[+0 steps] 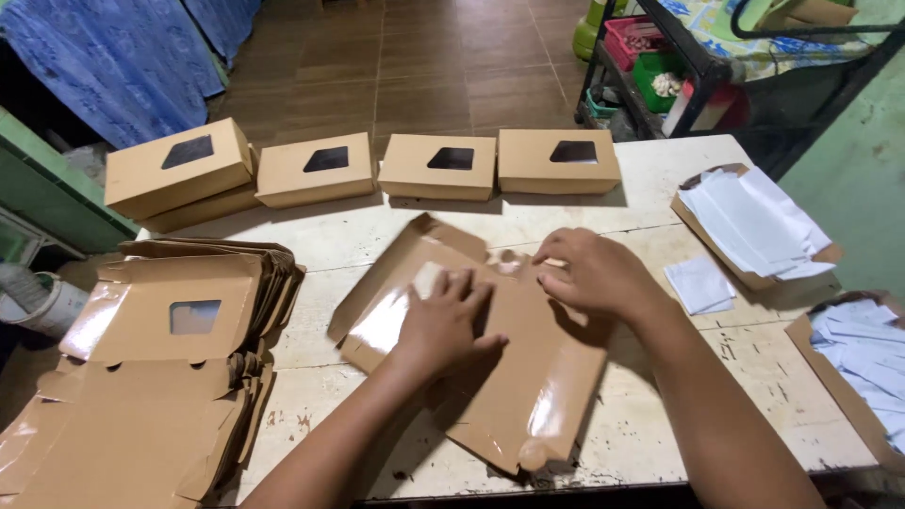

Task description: Folding cardboard templates into boxes and placing paper liners inside

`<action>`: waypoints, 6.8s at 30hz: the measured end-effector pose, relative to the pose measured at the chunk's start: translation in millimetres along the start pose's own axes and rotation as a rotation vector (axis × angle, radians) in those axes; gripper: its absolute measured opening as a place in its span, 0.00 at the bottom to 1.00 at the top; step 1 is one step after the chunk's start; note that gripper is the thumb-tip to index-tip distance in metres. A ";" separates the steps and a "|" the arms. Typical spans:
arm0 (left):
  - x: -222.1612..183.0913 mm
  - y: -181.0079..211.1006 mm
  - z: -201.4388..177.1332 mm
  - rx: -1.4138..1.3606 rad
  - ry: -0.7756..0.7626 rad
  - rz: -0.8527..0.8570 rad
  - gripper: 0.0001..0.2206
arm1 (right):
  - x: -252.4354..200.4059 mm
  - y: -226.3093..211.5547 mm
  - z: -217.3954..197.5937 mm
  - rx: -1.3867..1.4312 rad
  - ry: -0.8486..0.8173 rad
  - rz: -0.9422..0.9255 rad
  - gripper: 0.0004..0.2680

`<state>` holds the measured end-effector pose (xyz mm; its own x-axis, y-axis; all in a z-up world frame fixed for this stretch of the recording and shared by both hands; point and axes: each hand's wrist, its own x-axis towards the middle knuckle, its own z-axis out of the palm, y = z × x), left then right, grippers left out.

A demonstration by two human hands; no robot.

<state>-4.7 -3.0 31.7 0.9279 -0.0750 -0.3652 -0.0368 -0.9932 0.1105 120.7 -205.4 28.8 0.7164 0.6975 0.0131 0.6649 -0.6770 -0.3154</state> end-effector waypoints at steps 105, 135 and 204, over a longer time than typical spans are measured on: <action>91.9 -30.2 57.2 -0.520 1.217 0.512 0.09 | 19.2 6.8 43.2 1.928 -0.118 0.147 0.17; 99.7 -26.0 65.0 -0.581 1.158 0.622 0.15 | 27.5 -1.1 46.4 1.577 -0.188 0.269 0.10; 83.8 -21.4 45.8 -0.518 1.155 0.533 0.18 | 15.2 -26.7 62.0 1.399 0.149 -0.090 0.27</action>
<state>56.8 7.9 -43.6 0.6332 -0.0639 0.7714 -0.5776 -0.7024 0.4160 100.7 -162.3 -21.5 0.7575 0.6343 0.1545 0.0158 0.2188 -0.9756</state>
